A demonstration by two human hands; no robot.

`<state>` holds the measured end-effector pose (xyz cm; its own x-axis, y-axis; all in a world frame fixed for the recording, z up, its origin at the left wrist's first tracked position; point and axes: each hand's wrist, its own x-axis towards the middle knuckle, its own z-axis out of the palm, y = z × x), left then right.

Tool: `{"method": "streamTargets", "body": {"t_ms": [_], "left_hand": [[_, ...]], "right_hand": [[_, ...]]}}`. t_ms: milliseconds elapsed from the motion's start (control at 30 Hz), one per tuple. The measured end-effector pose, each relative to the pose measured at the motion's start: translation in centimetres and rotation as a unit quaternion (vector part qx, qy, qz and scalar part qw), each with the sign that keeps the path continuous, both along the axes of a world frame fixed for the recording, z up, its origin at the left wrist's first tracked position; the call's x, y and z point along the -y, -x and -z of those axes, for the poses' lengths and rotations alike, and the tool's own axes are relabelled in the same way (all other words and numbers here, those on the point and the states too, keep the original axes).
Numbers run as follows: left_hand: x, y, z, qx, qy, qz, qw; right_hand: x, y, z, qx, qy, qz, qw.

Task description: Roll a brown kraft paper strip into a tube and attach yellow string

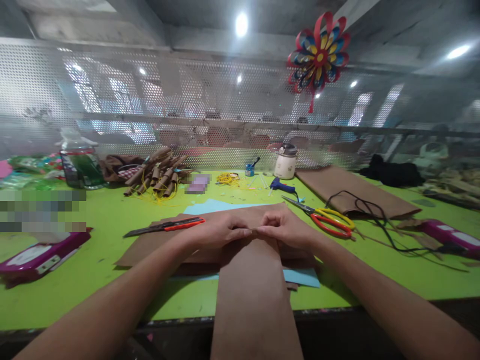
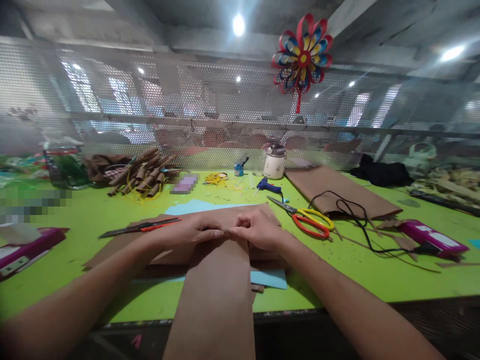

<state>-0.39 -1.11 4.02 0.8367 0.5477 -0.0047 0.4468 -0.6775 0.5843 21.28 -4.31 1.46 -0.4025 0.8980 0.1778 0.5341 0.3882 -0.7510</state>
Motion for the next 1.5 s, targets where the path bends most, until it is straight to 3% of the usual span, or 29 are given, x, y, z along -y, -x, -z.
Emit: {"method": "streamTargets", "body": {"t_ms": [167,433,533,667,833,967,1200,1500], "left_hand": [[-0.1,0.3,0.2,-0.018,0.024,-0.027,0.999],[1.0,0.0,-0.8,0.014,0.006,-0.007,1.0],[0.9,0.0,-0.9,0.0,-0.013,-0.006,1.0],[0.8,-0.2,-0.6,0.019,-0.025,-0.009,0.999],[0.9,-0.7,0.3,0.066,-0.028,-0.023,0.997],[1.2,-0.9,0.5,0.047,-0.039,-0.049,0.997],[2.1,-1.0,-0.6,0.044,-0.047,-0.017,0.998],[1.4,-0.3,0.2,-0.002,-0.119,-0.031,0.992]], "right_hand": [[0.2,0.0,-0.4,0.003,-0.012,0.004,1.0],[-0.1,-1.1,-0.9,-0.052,0.104,-0.105,0.988],[-0.4,-1.5,-0.7,-0.072,0.113,-0.107,0.985],[-0.6,-1.4,-0.2,-0.074,0.078,-0.076,0.991],[-0.3,-1.0,0.0,-0.006,0.034,-0.041,0.999],[0.0,-0.8,-0.4,0.03,0.014,-0.064,0.997],[0.8,-0.3,-1.5,0.07,-0.079,-0.116,0.988],[0.5,-0.9,-1.6,0.096,-0.108,-0.084,0.986]]}}
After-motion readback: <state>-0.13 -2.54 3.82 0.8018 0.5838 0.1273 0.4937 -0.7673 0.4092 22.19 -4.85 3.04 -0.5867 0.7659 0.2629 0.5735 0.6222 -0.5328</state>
